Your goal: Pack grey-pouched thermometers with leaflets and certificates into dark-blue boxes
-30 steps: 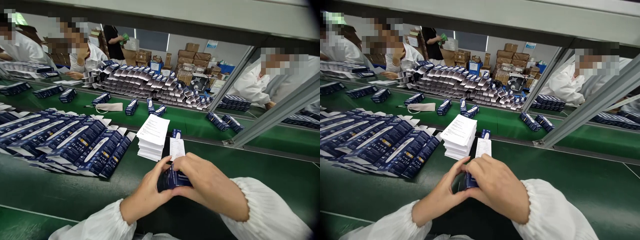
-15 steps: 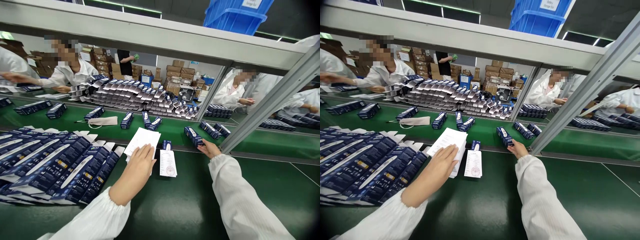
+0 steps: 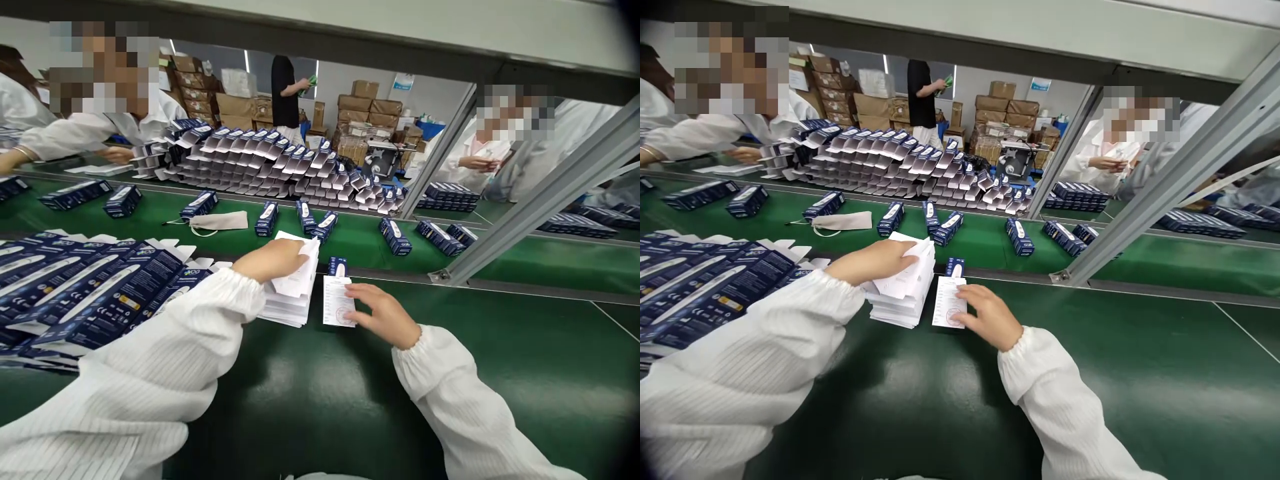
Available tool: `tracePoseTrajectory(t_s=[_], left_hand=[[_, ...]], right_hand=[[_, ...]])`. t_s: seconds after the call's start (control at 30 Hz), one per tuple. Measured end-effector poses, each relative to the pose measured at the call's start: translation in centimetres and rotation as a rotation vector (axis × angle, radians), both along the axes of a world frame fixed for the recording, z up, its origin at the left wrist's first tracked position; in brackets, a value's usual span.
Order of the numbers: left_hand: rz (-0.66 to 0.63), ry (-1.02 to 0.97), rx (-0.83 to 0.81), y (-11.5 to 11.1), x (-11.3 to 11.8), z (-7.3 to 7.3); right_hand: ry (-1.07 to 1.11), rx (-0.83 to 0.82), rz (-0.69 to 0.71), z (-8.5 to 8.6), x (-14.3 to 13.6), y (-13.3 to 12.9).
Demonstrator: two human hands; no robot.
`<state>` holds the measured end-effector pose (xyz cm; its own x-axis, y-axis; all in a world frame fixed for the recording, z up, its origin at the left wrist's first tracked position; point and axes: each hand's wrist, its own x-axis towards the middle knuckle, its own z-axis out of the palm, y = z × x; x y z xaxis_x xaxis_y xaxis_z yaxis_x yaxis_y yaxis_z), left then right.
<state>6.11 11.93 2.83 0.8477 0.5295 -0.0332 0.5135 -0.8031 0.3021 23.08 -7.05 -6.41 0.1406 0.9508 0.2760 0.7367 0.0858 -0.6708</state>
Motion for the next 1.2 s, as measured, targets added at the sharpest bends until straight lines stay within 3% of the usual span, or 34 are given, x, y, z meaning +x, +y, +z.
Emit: tracePoseTrajectory(t_s=[0.1, 0.2, 0.23, 0.3, 0.37, 0.43, 0.5, 0.6, 0.7, 0.77, 0.93, 1.03, 1.2], left_hand=[[-0.008, -0.065, 0.003, -0.8, -0.5, 0.4], [0.067, -0.251, 0.092, -3.9, -2.9, 2.0], [0.119, -0.398, 0.108, -5.2, -4.0, 2.7], [0.218, -0.576, -0.011, -7.4, -6.2, 3.6], [0.285, -0.651, -0.333, -9.1, -8.2, 3.7], [0.354, -0.697, -0.777, -10.1, -9.7, 2.6], [0.452, -0.695, -1.181, -10.9, -10.7, 0.5], [0.615, -0.69, -1.54, -12.1, -11.5, -3.1], [0.707, -0.7, -1.704, -13.4, -12.0, -5.8], [0.716, -0.684, -1.787, -14.0, -12.2, -6.6], [0.743, -0.638, -1.857, -14.3, -11.6, -6.7], [0.694, -0.658, -1.856, -14.3, -10.3, -7.2], [0.637, -0.719, -1.861, -15.4, -7.6, -8.5]], right_hand=[[-0.279, 0.02, 0.139, 0.7, -2.1, -0.1], [-0.332, 0.002, 0.142, 0.4, -2.4, 0.2], [-0.33, -0.016, 0.141, 0.4, -2.3, 0.3], [-0.32, -0.062, 0.145, 0.5, -2.1, 0.4], [-0.308, -0.105, 0.158, 0.8, -2.0, 0.5], [-0.298, -0.12, 0.17, 1.1, -2.2, 0.5], [-0.302, -0.107, 0.154, 1.1, -2.5, 0.6], [-0.324, -0.112, 0.097, 1.1, -2.9, 0.7], [-0.322, -0.181, 0.11, 1.3, -2.8, 0.9], [-0.311, -0.226, 0.133, 1.7, -2.6, 1.0], [-0.293, -0.241, 0.133, 2.0, -2.5, 1.1], [-0.309, -0.186, 0.125, 1.7, -2.6, 1.3], [-0.322, -0.127, -0.043, 1.8, -3.0, 0.9]])
